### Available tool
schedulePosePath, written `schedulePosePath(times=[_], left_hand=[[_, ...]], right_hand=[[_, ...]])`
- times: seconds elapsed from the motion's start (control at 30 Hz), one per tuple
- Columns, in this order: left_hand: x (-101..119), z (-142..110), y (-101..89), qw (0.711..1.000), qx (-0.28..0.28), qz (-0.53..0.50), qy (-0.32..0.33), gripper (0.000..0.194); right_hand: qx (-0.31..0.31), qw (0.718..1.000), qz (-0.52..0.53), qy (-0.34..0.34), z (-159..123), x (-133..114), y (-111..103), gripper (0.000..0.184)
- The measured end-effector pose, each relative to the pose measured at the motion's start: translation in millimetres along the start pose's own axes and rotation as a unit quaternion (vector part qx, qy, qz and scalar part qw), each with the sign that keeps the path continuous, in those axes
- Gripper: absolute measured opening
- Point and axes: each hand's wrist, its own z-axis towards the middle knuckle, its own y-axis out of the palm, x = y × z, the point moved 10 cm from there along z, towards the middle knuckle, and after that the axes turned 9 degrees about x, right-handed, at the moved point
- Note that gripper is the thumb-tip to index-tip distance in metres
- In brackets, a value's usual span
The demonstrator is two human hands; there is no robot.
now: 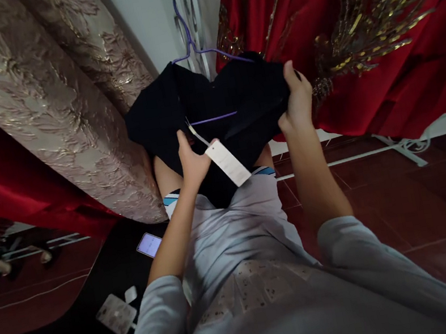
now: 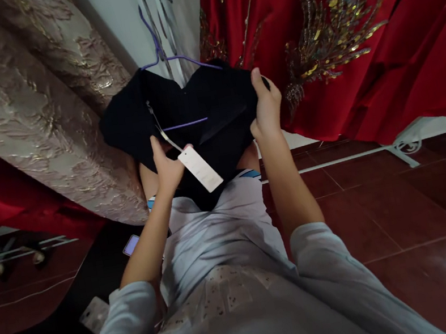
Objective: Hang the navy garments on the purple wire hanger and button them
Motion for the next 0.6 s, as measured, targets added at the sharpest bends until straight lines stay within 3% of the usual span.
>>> schedulePosePath(times=[0.07,0.13,0.2,0.23,0.27,0.3,0.33,0.4,0.43,0.5,0.6], left_hand=[[-7.1,-1.5,0.7,0.997,0.044,-0.047,-0.043,0.034],[-14.4,-9.2,-2.4,0.987,0.092,-0.099,-0.09,0.031],[-17.6,-24.2,-6.3,0.972,0.129,-0.137,-0.139,0.032],[-15.9,-32.9,-5.9,0.966,0.13,-0.152,-0.162,0.031],[-11.2,-41.0,-3.7,0.962,0.119,-0.167,-0.178,0.031],[-4.1,-47.8,-0.2,0.96,0.098,-0.182,-0.19,0.031],[3.9,-53.1,3.1,0.958,0.074,-0.196,-0.198,0.031],[17.1,-59.0,5.1,0.953,0.042,-0.211,-0.215,0.032],[20.5,-59.7,3.2,0.951,0.039,-0.211,-0.224,0.032],[20.5,-58.9,-3.5,0.947,0.051,-0.206,-0.242,0.032],[11.9,-59.9,-8.9,0.937,0.075,-0.211,-0.267,0.033]], right_hand=[[0.019,0.999,-0.031,-0.028,-9.3,-4.9,-10.3,0.028],[0.084,0.986,-0.09,-0.116,-27.7,-22.2,-28.9,0.022],[0.178,0.946,-0.163,-0.215,-64.3,-38.7,-47.9,0.024],[0.215,0.925,-0.202,-0.239,-85.6,-39.0,-53.3,0.028],[0.206,0.922,-0.244,-0.217,-101.2,-27.4,-50.6,0.026],[0.138,0.934,-0.288,-0.163,-111.8,-4.6,-37.9,0.026],[0.03,0.939,-0.332,-0.084,-123.0,27.6,-19.5,0.027],[-0.156,0.91,-0.381,0.049,-152.9,82.7,7.7,0.029],[-0.215,0.887,-0.398,0.09,-164.6,98.6,13.3,0.029],[-0.299,0.839,-0.427,0.154,-178.2,111.6,12.9,0.029],[-0.422,0.734,-0.452,0.281,-198.4,102.9,-5.8,0.031]])
